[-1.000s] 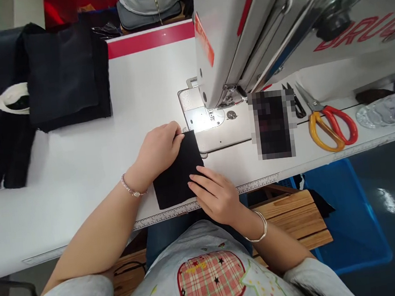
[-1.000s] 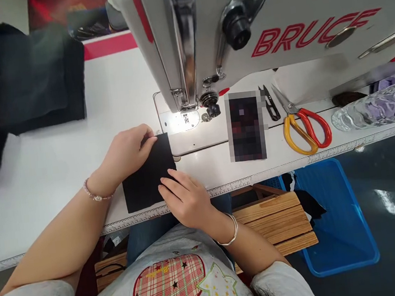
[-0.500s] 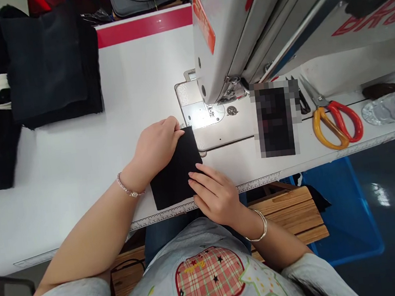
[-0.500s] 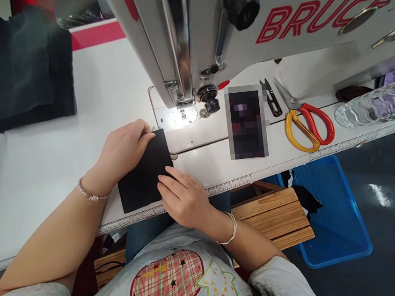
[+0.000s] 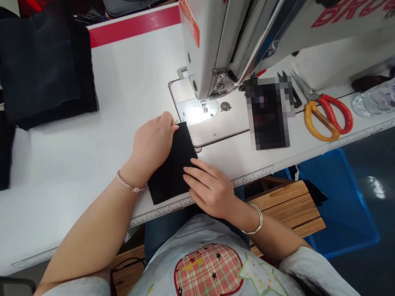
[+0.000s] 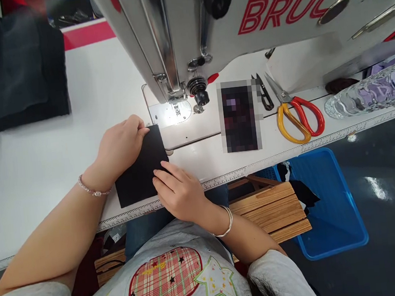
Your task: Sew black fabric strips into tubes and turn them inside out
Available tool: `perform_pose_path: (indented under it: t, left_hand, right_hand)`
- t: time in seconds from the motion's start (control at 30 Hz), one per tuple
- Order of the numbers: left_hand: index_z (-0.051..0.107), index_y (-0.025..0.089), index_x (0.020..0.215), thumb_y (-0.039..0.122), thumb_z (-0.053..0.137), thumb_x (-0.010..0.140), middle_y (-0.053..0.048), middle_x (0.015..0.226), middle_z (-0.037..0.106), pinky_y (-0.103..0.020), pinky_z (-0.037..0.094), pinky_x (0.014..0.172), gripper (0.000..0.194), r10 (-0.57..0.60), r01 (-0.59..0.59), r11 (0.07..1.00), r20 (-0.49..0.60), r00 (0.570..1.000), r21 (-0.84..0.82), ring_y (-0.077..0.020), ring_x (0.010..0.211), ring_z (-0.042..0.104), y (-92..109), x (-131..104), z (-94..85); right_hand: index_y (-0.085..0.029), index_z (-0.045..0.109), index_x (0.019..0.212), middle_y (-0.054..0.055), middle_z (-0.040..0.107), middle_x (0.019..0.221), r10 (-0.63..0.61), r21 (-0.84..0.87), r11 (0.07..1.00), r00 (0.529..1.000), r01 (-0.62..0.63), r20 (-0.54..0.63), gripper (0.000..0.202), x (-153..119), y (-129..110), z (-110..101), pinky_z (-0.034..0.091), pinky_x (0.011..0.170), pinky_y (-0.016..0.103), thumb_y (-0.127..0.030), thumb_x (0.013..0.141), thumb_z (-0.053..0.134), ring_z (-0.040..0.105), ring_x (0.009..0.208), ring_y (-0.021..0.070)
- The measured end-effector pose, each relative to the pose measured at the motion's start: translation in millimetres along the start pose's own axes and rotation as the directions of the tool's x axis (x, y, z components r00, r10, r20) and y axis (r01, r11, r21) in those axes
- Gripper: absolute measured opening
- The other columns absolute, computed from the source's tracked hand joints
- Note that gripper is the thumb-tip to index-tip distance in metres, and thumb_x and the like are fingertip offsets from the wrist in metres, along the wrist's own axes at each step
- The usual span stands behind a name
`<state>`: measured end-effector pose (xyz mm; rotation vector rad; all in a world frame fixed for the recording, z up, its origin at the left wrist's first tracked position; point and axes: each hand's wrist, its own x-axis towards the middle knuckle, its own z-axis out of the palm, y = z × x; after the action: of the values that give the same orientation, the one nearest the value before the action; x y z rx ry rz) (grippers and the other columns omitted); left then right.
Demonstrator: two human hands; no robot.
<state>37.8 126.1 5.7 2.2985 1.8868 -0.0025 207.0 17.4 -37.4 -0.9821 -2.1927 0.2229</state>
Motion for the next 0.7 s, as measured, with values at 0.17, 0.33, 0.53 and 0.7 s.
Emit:
perform_pose_path:
  t: [0.17,0.33,0.53,0.7]
  left_hand:
    - [0.044,0.021,0.088,0.021,0.038,0.095,-0.004,0.076,0.058,-0.031,0.033,0.058,0.009,0.013,-0.013,1.000,0.030,0.999,-0.022,-0.0206,0.066,0.055,0.1,-0.7,-6.9]
    - [0.044,0.022,0.089,0.024,0.038,0.094,-0.004,0.076,0.058,-0.032,0.035,0.059,0.008,0.028,-0.027,0.999,0.022,0.999,-0.047,-0.0215,0.067,0.055,-2.5,-0.1,-5.7]
    - [0.045,0.023,0.087,0.026,0.039,0.094,-0.003,0.076,0.059,-0.031,0.036,0.058,0.009,0.032,-0.032,0.997,0.006,0.999,-0.070,-0.0203,0.067,0.055,-2.4,0.8,-4.8]
    - [0.046,0.023,0.089,0.026,0.038,0.094,-0.003,0.075,0.059,-0.031,0.034,0.057,0.010,0.021,-0.020,0.997,0.018,1.000,-0.074,-0.0203,0.065,0.054,-3.2,1.7,-3.6]
  right_hand:
    - [-0.012,0.072,0.105,0.007,0.073,0.115,-0.008,-0.021,1.000,1.000,0.008,-0.003,0.023,0.7,-1.0,-0.6,0.055,0.098,0.036,-0.013,0.090,0.055,0.060,0.120,0.0253]
    - [-0.014,0.072,0.106,0.007,0.072,0.116,0.004,-0.019,1.000,1.000,-0.003,0.019,0.023,-1.7,-0.3,-0.5,0.055,0.095,0.035,-0.015,0.091,0.055,0.059,0.122,0.0248]
    - [-0.016,0.071,0.111,0.007,0.071,0.120,-0.011,-0.009,1.000,0.998,0.012,0.059,0.025,-5.6,1.4,1.3,0.054,0.099,0.036,-0.014,0.092,0.055,0.055,0.127,0.0250]
    - [-0.017,0.071,0.111,0.005,0.071,0.120,-0.016,-0.027,0.999,0.998,0.017,0.055,0.024,-5.7,2.4,2.6,0.053,0.099,0.035,-0.014,0.093,0.055,0.055,0.125,0.0244]
